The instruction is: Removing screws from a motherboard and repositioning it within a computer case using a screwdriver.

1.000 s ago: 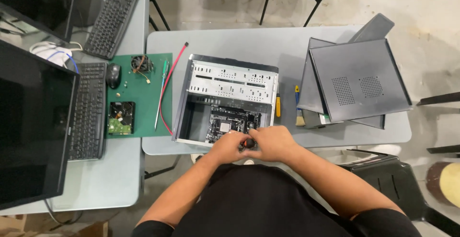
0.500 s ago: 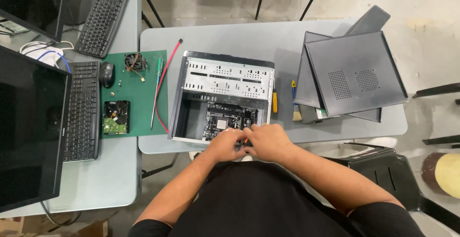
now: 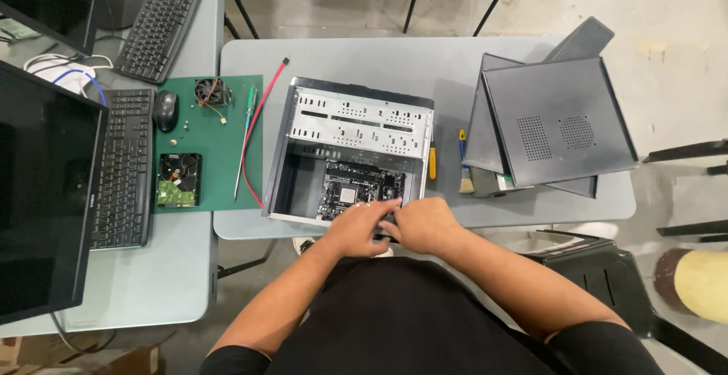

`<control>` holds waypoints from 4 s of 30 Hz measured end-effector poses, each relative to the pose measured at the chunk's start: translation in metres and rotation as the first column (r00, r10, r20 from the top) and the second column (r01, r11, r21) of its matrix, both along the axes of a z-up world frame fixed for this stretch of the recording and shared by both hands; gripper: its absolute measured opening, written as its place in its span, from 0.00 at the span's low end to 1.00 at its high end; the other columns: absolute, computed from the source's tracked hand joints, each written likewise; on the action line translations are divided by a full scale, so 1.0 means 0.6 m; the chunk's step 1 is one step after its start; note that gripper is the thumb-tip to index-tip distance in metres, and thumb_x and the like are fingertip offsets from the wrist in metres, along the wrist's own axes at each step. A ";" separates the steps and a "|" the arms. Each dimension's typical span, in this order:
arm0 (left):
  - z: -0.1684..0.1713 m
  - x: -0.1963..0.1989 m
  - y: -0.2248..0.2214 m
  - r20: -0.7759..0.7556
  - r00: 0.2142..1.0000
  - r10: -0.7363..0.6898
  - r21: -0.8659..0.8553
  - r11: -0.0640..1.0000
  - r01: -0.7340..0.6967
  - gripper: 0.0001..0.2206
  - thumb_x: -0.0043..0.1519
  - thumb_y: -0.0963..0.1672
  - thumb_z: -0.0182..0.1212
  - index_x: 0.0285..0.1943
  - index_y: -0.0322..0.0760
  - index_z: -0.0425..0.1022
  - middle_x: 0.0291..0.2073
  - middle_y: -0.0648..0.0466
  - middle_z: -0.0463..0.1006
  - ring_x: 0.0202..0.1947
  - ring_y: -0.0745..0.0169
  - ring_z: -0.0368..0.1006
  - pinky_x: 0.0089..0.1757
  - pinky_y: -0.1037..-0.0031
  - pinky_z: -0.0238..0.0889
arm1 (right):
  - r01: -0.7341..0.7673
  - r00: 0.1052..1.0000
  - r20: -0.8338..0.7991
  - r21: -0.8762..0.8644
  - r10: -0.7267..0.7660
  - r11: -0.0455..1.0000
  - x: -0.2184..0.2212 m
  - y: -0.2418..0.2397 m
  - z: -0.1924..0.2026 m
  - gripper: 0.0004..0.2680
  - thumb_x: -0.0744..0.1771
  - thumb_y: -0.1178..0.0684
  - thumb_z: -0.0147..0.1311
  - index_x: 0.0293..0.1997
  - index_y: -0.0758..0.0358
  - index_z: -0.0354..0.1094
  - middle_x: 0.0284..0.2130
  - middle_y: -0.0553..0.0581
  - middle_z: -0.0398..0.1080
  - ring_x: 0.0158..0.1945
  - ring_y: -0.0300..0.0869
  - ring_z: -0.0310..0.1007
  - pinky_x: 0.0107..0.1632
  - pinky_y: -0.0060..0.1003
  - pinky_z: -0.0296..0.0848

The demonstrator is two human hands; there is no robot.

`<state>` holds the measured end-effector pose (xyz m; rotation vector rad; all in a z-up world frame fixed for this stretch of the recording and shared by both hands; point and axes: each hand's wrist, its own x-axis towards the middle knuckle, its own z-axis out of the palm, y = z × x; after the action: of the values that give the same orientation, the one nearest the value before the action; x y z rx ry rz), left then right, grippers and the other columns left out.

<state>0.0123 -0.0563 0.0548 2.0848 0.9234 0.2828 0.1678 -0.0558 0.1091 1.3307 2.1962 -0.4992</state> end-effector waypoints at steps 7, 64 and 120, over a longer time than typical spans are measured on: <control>-0.087 0.006 0.003 0.019 0.991 0.130 0.035 0.991 -0.131 0.14 0.48 0.50 0.59 0.38 0.46 0.66 0.28 0.51 0.71 0.34 0.47 0.70 0.38 0.61 0.63 | 0.024 0.999 0.047 -0.046 -0.022 0.999 -0.008 0.011 0.011 0.24 0.63 0.33 0.26 0.34 0.60 0.70 0.28 0.58 0.72 0.32 0.50 0.72 0.31 0.43 0.69; -0.116 -0.016 0.019 0.178 0.983 0.045 -0.062 0.997 -0.035 0.12 0.49 0.43 0.57 0.41 0.38 0.66 0.32 0.49 0.70 0.39 0.46 0.70 0.40 0.64 0.65 | 0.245 0.968 0.060 0.007 -0.245 0.969 -0.048 0.013 0.046 0.19 0.60 0.32 0.39 0.36 0.59 0.64 0.30 0.61 0.72 0.37 0.54 0.74 0.37 0.48 0.70; -0.262 -0.368 0.215 -0.157 0.677 0.719 -0.267 0.629 -0.730 0.26 0.52 0.38 0.37 0.62 0.50 0.51 0.55 0.48 0.62 0.44 0.45 0.68 0.43 0.58 0.59 | 0.892 0.440 -0.406 0.301 -0.801 0.337 -0.009 -0.034 -0.213 0.08 0.69 0.52 0.35 0.34 0.64 0.56 0.26 0.64 0.65 0.28 0.60 0.62 0.30 0.52 0.58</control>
<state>-0.2083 0.0730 -0.1024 1.3316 1.7028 0.4805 0.1626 -0.0763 -0.0188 2.8755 1.5638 -0.4383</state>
